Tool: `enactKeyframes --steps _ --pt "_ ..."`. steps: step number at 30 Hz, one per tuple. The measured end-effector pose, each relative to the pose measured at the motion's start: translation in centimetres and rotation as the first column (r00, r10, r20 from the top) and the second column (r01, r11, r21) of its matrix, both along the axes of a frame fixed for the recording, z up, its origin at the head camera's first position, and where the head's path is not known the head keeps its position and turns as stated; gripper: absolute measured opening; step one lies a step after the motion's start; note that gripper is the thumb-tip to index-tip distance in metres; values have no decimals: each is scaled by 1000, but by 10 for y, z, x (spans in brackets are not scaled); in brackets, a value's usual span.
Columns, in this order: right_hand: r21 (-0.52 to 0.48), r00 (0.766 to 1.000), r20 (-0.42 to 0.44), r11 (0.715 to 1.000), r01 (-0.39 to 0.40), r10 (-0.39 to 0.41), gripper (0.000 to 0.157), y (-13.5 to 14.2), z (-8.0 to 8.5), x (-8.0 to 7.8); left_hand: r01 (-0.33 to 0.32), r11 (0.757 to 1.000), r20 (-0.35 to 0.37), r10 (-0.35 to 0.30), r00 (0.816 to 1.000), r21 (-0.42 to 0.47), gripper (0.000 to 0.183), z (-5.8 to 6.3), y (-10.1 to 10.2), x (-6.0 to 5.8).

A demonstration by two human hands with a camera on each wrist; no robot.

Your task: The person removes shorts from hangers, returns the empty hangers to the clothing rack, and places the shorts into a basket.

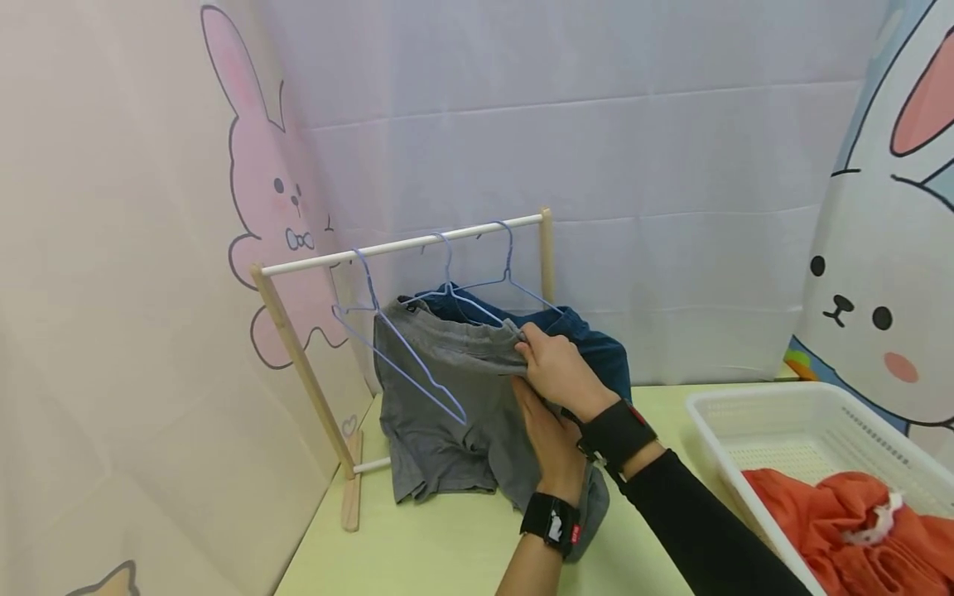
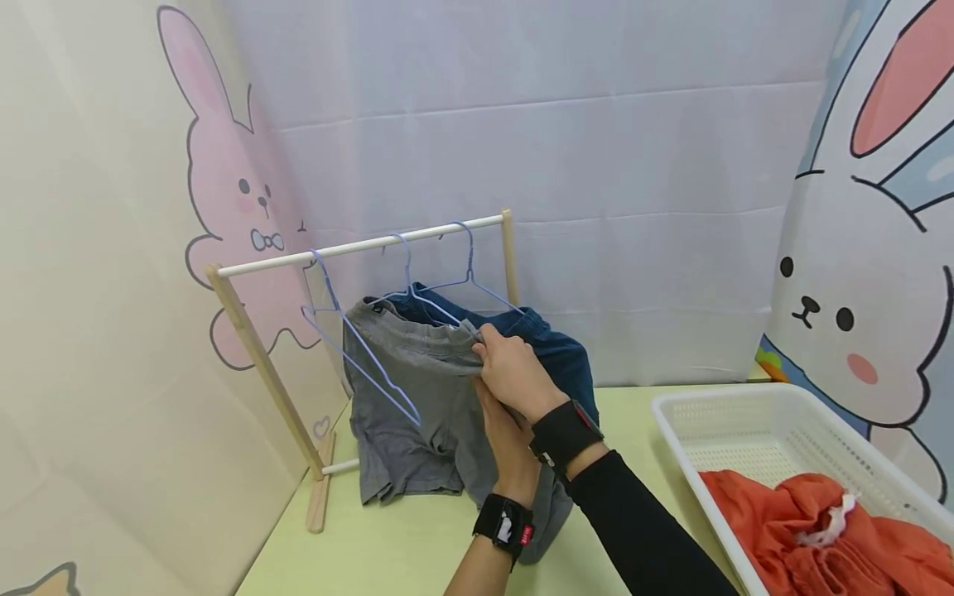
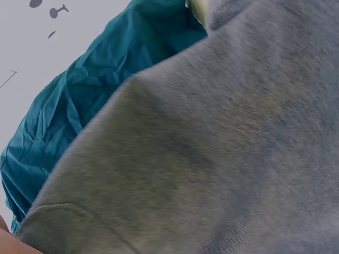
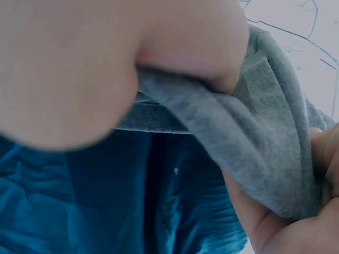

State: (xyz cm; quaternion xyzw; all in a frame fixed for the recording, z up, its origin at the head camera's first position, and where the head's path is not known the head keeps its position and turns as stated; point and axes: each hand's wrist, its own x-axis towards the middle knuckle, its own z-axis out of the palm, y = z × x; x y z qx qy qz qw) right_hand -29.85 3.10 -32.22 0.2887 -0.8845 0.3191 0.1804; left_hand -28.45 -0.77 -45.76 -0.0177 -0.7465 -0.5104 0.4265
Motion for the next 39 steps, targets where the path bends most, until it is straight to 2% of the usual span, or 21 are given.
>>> enactKeyframes --steps 5,11,18,23,30,32,35,39 --pt "-30 1000 -17 1000 5 -6 16 6 9 5 41 999 -19 -41 999 -15 104 3 0 7" --pt "-54 999 -52 998 13 -16 19 15 23 14 76 995 -90 -81 993 -60 101 10 0 10" --pt "-63 996 -85 998 10 -15 15 30 36 23 80 986 -155 -103 983 -148 96 21 0 17" --pt "-87 995 -89 996 26 -33 17 44 44 34 79 974 -159 -114 981 -212 97 28 1 26" --pt "-101 990 -122 993 62 -75 16 61 51 46 147 960 -144 -185 972 -240 76 37 7 39" --pt "-105 990 -120 992 64 -76 16 67 53 50 163 954 -129 -200 971 -253 78 39 9 43" --pt "-102 988 -131 992 73 -86 16 77 57 54 193 940 -97 -228 969 -283 89 41 9 50" --pt "-101 985 -144 991 83 -97 17 91 62 61 239 909 -94 -286 954 -342 93 44 7 58"
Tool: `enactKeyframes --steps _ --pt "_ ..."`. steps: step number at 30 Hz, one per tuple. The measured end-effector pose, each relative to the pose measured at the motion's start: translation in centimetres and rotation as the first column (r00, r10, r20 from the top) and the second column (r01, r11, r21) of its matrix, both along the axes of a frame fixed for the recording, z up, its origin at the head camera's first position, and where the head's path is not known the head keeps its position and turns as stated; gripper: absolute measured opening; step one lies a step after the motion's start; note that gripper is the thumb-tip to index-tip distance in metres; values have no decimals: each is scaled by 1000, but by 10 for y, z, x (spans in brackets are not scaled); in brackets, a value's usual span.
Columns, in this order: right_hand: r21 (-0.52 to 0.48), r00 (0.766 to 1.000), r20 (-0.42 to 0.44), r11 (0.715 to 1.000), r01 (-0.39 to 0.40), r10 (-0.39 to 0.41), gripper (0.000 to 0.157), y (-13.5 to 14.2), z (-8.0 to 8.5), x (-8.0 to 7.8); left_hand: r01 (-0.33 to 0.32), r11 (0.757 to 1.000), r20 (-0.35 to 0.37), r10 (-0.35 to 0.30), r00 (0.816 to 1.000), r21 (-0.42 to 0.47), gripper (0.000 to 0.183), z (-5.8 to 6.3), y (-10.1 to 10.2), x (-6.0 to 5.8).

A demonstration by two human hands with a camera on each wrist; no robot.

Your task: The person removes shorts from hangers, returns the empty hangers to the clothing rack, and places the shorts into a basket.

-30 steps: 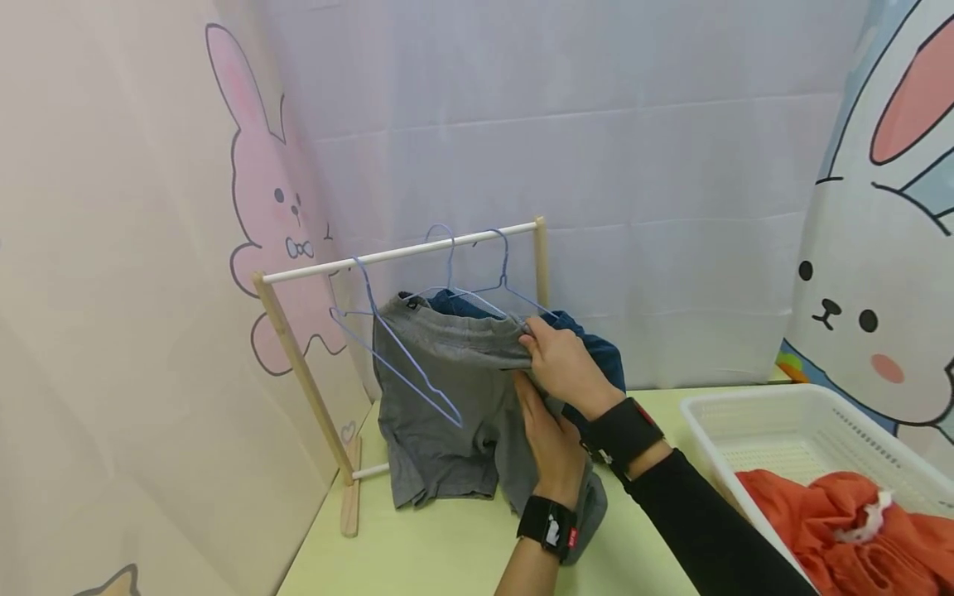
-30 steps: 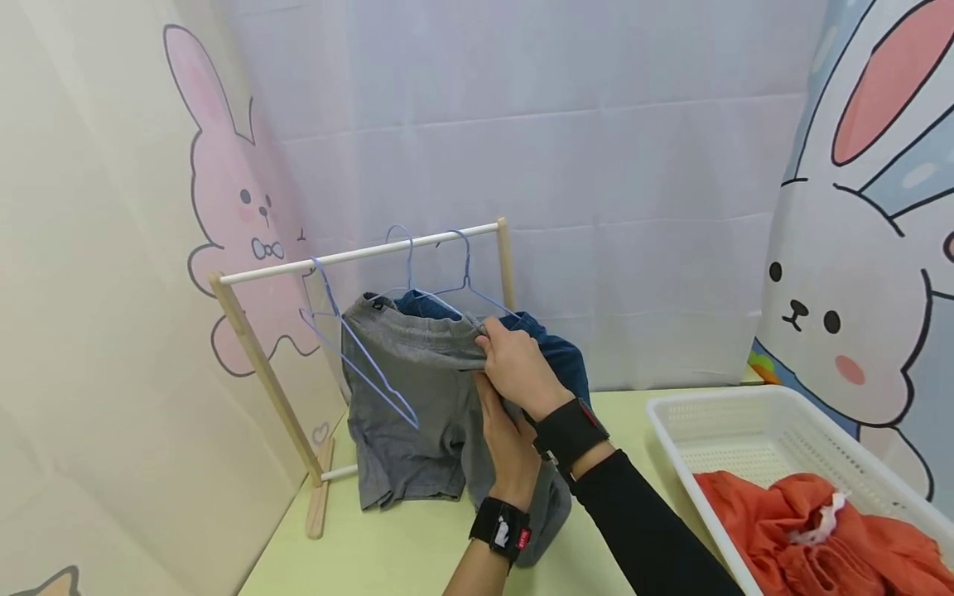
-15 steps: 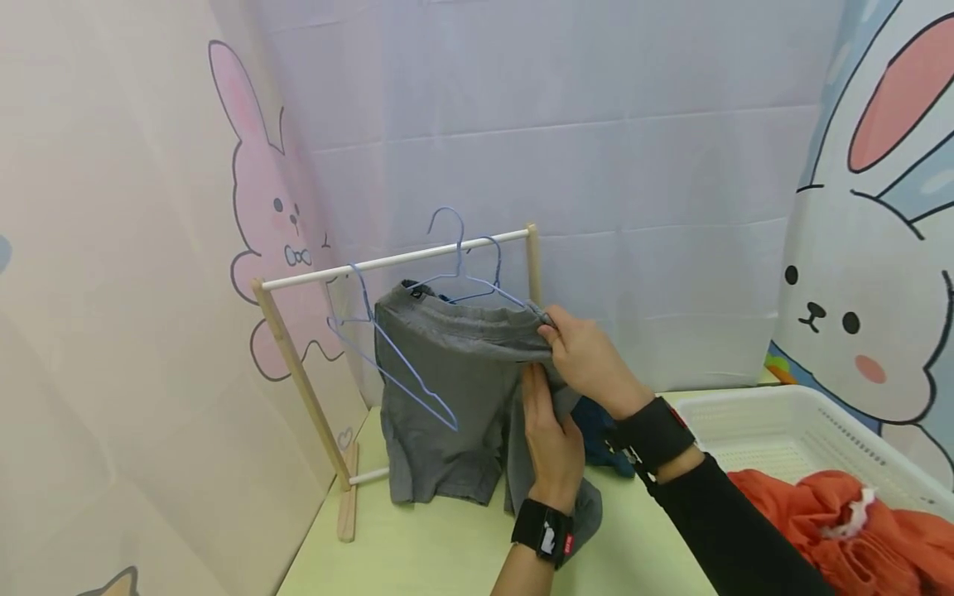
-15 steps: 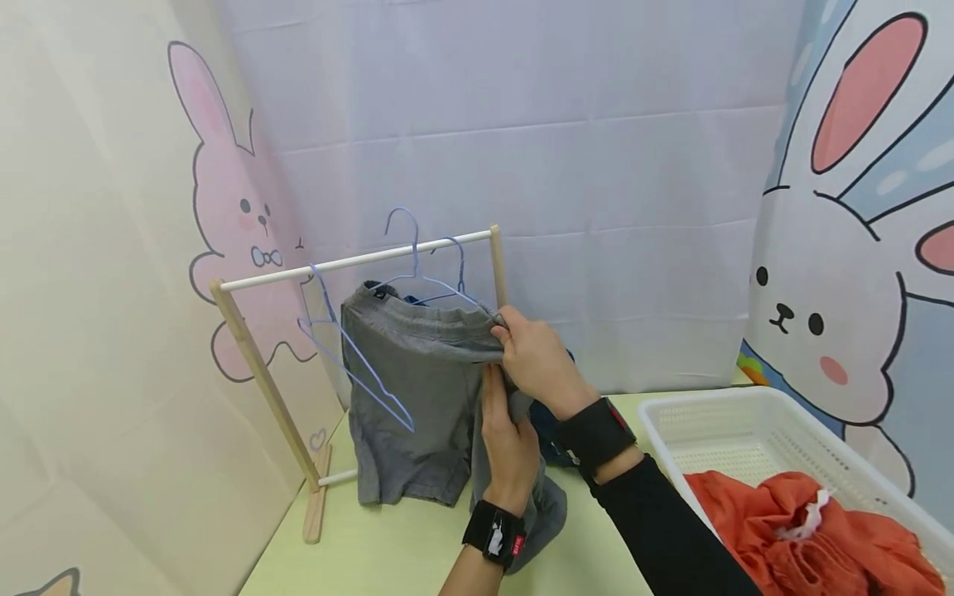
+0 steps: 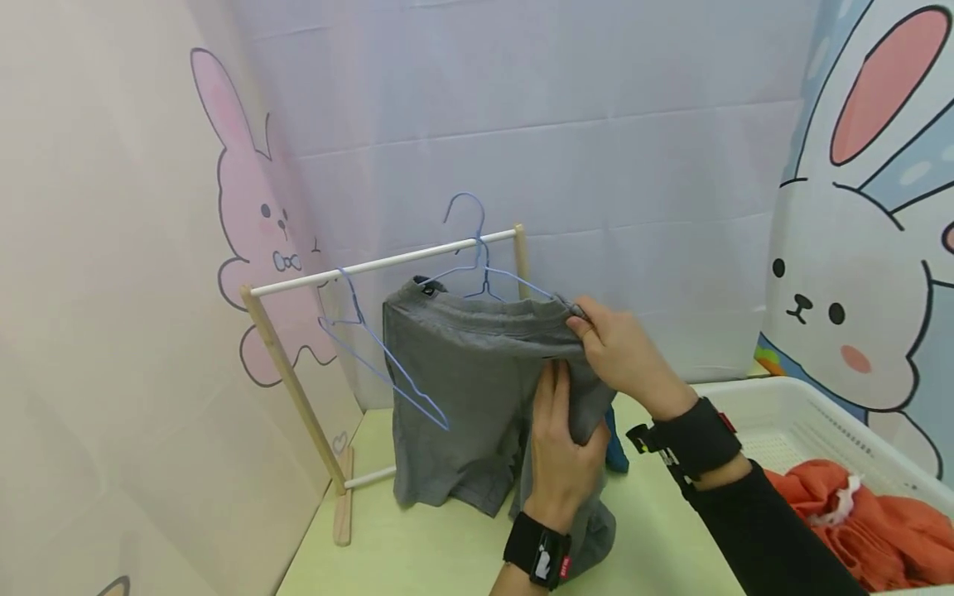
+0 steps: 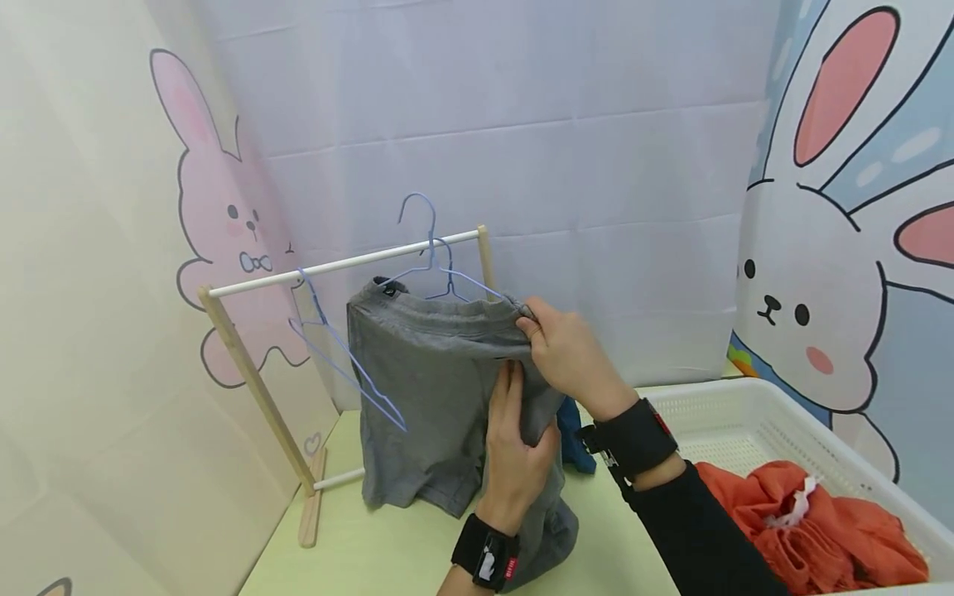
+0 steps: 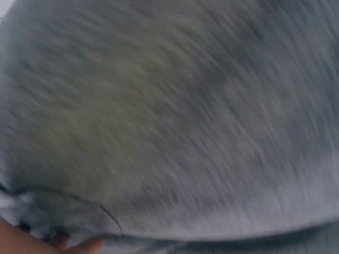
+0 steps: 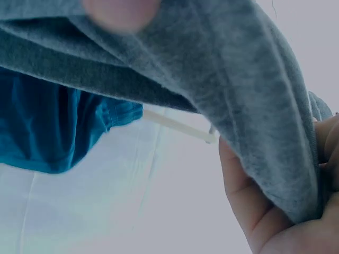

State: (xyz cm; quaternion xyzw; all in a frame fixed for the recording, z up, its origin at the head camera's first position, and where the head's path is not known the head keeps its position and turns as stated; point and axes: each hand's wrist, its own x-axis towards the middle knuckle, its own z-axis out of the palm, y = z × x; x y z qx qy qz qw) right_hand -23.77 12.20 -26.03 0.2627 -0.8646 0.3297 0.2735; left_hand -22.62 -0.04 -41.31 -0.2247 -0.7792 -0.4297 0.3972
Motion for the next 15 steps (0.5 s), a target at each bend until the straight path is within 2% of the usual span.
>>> enactKeyframes --steps 4,7,10,15 --pt "2 1000 -6 1000 6 -6 18 13 2 7 42 996 -48 -46 998 -79 88 3 -4 7" --pt "14 1000 -22 1000 18 -18 17 24 2 10 47 991 -84 -58 995 -127 83 7 -9 12" --pt "23 999 -28 1000 18 -17 14 36 2 14 16 991 -118 -32 992 -133 75 14 -16 16" --pt "27 1000 -28 1000 0 1 12 60 -1 20 -60 997 -139 53 989 -51 58 32 -33 20"
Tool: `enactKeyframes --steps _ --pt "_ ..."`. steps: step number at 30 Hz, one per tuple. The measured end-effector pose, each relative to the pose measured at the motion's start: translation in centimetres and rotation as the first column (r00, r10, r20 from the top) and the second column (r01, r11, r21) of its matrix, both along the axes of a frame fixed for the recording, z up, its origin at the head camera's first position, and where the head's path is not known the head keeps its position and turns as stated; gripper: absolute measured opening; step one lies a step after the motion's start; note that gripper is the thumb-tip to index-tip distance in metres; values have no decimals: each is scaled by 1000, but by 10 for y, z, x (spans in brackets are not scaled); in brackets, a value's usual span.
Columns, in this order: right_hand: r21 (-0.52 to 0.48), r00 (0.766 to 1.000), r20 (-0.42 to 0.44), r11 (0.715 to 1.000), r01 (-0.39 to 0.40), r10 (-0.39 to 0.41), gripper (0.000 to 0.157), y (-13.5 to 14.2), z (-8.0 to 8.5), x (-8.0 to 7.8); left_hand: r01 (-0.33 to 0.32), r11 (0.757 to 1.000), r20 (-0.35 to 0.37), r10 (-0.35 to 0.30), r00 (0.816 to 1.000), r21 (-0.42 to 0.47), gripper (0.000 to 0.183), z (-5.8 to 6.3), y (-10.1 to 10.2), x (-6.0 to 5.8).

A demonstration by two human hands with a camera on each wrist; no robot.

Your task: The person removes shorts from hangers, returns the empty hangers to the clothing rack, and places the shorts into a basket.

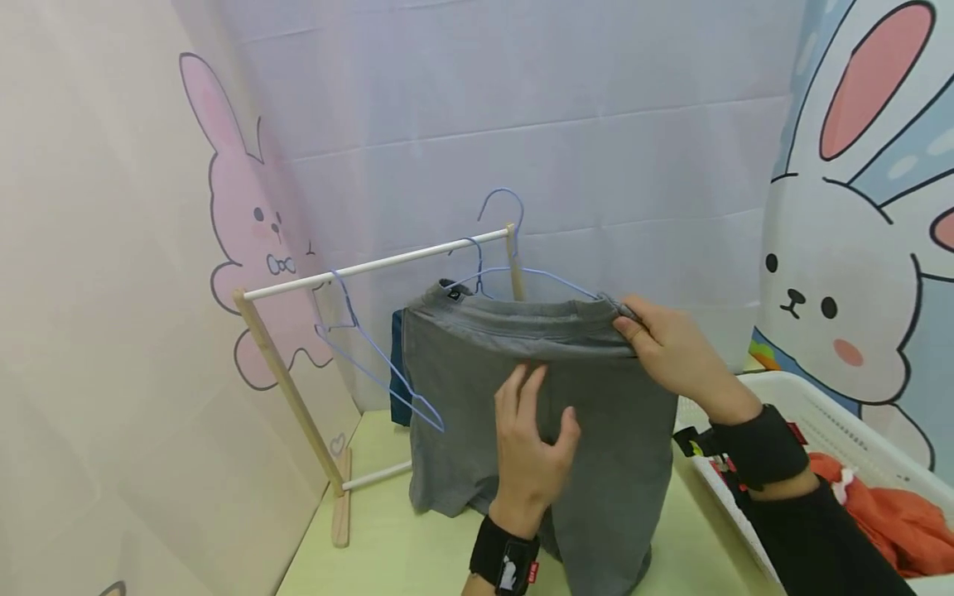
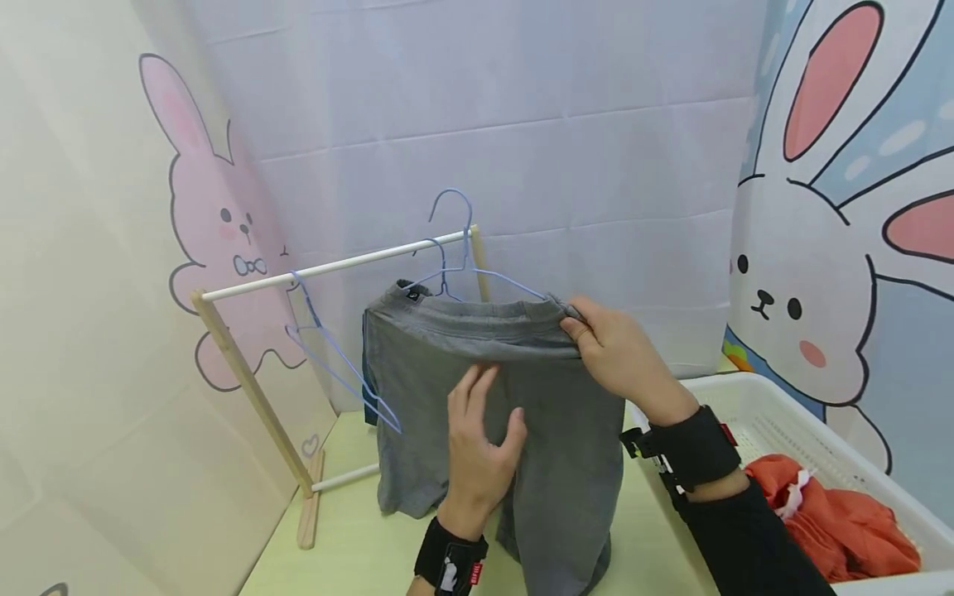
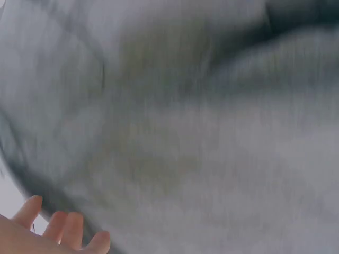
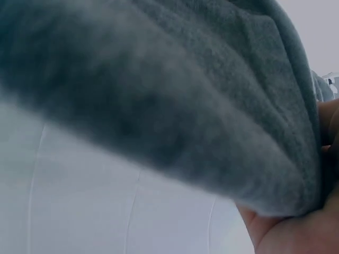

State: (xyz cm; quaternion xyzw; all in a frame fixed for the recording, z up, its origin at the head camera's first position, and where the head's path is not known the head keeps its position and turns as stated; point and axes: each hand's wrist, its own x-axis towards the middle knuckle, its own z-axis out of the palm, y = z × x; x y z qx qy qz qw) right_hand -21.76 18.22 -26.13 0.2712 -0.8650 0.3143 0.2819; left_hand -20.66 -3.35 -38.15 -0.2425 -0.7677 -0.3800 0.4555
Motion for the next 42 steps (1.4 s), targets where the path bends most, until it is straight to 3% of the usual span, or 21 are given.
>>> enactKeyframes --steps 5,8,13,20,25,30,38,40,42 --pt "30 999 -39 999 18 -17 7 26 -13 3 -42 995 -9 43 999 87 52 22 -27 -1" --pt "45 998 -61 999 31 -28 7 40 -23 6 -75 993 2 75 997 95 55 35 -45 -4" --pt "50 998 -64 999 17 -14 9 56 -34 11 -94 996 67 93 993 13 68 52 -73 -9" --pt "53 997 -78 999 -7 12 13 81 -43 18 -21 990 237 53 970 -138 67 68 -91 -11" --pt "30 995 -65 997 -76 78 25 92 -46 22 40 979 358 36 933 -201 67 71 -96 -10" --pt "17 994 -36 995 -101 102 31 96 -52 26 127 960 466 4 885 -250 61 69 -102 -9" --pt "5 987 -20 988 -157 157 36 96 -60 29 286 941 634 -109 766 -183 37 58 -117 -1" --pt "5 986 -16 986 -164 164 36 96 -61 29 317 932 643 -134 754 -178 30 53 -121 0" --pt "7 987 -4 987 -163 163 36 96 -63 30 341 922 640 -149 754 -187 26 49 -123 1"
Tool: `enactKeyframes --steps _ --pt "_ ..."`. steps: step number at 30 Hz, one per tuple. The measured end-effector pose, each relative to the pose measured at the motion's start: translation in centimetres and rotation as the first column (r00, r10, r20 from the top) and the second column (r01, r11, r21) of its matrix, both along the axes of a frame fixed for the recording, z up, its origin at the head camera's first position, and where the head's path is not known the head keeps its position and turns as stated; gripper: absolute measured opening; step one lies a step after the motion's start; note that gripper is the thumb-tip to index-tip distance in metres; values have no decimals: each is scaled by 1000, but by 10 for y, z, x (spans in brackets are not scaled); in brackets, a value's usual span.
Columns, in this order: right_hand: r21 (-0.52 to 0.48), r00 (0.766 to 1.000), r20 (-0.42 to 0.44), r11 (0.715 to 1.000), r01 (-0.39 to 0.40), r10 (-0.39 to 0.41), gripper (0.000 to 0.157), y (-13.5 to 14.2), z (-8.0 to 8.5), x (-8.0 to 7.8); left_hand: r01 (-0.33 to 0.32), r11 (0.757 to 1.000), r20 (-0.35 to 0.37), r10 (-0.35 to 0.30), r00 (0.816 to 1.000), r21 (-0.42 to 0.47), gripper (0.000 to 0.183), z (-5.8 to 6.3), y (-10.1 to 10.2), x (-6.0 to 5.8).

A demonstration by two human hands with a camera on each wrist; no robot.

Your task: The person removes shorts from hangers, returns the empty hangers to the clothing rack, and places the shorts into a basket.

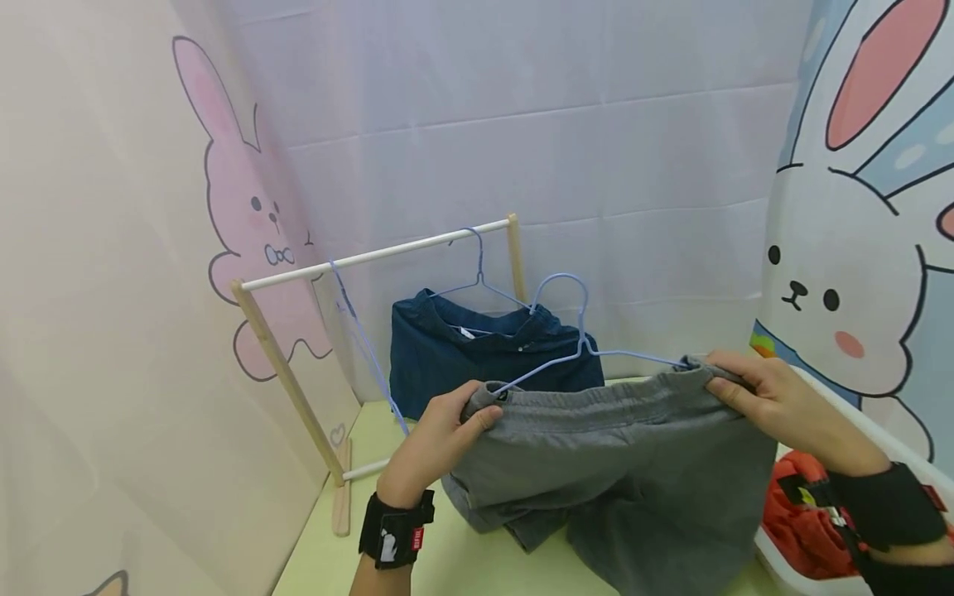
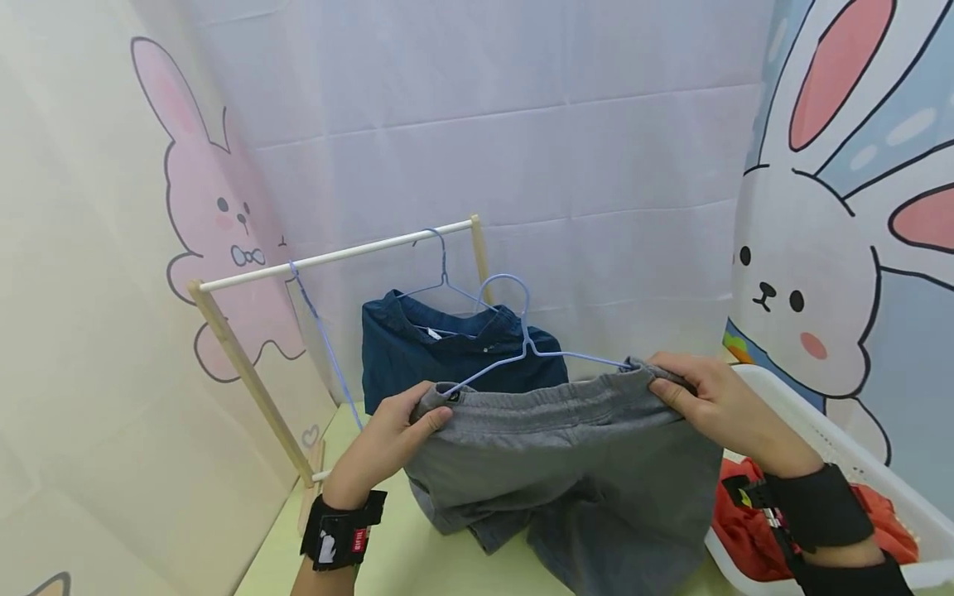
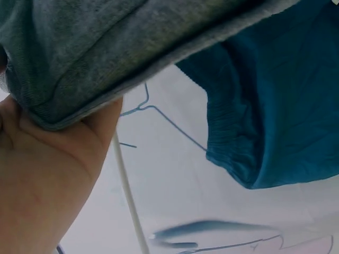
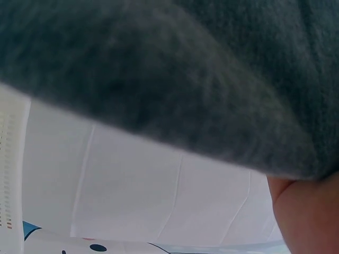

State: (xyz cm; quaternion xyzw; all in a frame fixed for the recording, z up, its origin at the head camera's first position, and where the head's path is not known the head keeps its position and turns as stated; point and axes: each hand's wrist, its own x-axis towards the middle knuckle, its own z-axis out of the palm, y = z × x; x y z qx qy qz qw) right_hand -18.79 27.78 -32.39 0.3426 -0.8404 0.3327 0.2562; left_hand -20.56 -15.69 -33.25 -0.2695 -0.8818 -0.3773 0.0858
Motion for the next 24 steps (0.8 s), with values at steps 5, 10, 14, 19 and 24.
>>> enactKeyframes --steps 5,10,14,19,24 --pt "22 997 37 998 64 -65 29 -5 -5 -1 19 1000 -14 -19 1000 -5 30 -9 -5 3" --pt "-45 994 51 994 102 -99 31 -12 -11 -4 5 1000 -8 -5 1000 -11 32 -12 -7 5" --pt "-138 998 50 989 51 -44 34 -19 -15 -5 22 1000 4 -22 1000 -22 32 -11 -6 6" --pt "-160 999 42 987 17 -11 35 -28 -16 -7 40 998 -13 -41 999 -47 34 -6 1 6" --pt "-158 1000 28 987 13 -9 36 -37 -18 -7 25 997 -77 -30 997 -69 35 -2 10 4"
